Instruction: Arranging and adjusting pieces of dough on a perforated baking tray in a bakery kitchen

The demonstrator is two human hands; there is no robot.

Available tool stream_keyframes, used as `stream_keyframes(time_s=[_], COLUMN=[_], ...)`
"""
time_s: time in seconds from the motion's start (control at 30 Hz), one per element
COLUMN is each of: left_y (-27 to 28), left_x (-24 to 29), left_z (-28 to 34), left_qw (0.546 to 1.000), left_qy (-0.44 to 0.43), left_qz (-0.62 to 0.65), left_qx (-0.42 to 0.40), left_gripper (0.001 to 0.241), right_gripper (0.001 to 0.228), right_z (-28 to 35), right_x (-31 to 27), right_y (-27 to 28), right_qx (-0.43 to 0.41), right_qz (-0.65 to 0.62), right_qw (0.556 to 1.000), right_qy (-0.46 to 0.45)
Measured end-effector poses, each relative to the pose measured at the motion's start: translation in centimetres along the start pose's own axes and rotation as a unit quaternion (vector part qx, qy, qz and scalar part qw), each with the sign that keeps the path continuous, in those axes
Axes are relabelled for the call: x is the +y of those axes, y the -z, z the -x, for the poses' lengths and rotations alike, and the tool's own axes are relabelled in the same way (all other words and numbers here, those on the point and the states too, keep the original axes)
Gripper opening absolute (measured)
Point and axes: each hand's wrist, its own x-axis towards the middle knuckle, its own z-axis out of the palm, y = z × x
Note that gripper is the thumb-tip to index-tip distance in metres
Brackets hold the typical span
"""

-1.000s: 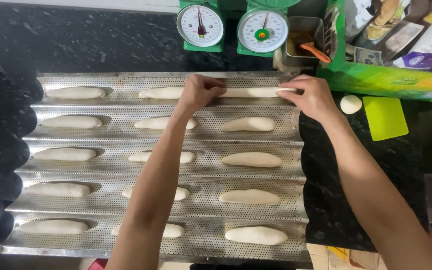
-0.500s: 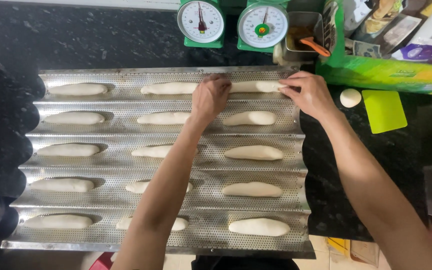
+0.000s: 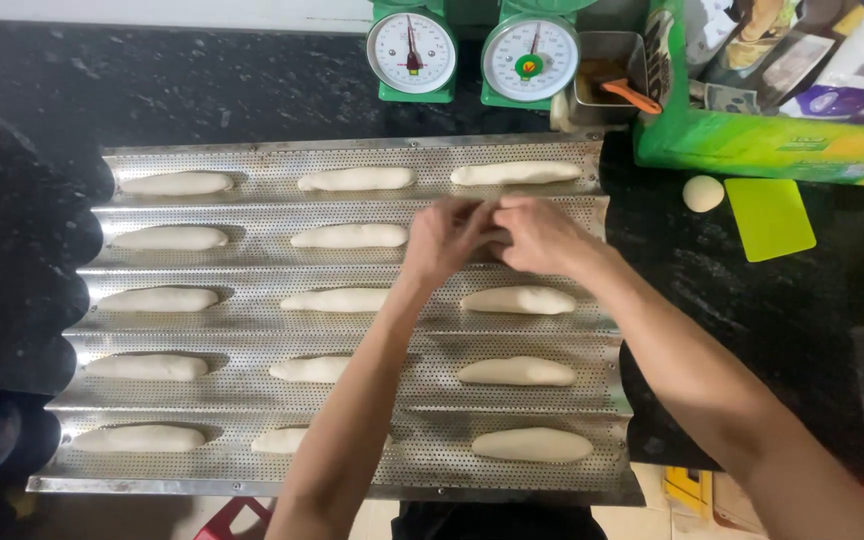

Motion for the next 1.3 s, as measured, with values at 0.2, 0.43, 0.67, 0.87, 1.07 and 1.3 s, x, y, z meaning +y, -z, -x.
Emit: stream_keyframes(time_s=[0.2, 0.43, 0.67, 0.87, 1.07, 1.3], left_y=[-0.4, 0.6, 0.7, 2.0, 1.5, 0.5], left_x=[4.4, 4.7, 2.4, 0.9, -0.7, -4.4], left_z=[-0.5, -1.4, -2.3, -1.9, -1.7, -0.7], left_qw=[0.975, 0.982, 0.906, 0.913, 0.973, 0.976], left_qy=[0.121, 0.077, 0.146, 0.208, 0.192, 0.213], left_qz=[0.119, 0.084, 0.370, 0.319, 0.052, -0.053], left_qx=[-0.142, -0.150, -0.147, -0.148, -0.120, -0.010], left_gripper=[0.065, 0.039, 0.058, 0.053, 0.043, 0.047], right_gripper=[0.028, 0.039, 0.031, 0.030, 0.025, 0.026], right_z=[4.5, 5.7, 7.1, 8.6, 9.0, 9.2], right_x=[-0.2, 4.2, 6.3, 7.8, 7.4, 7.2], right_y=[4.5, 1.3, 0.4, -0.2, 0.1, -0.8], right_qx=[0.091, 0.151, 0.183, 0.207, 0.226, 0.275], right_qz=[-0.119, -0.158, -0.474, -0.447, -0.238, -0.151], right_qw=[0.989, 0.975, 0.858, 0.861, 0.933, 0.940], right_qy=[-0.009, -0.047, -0.071, -0.122, -0.146, -0.135])
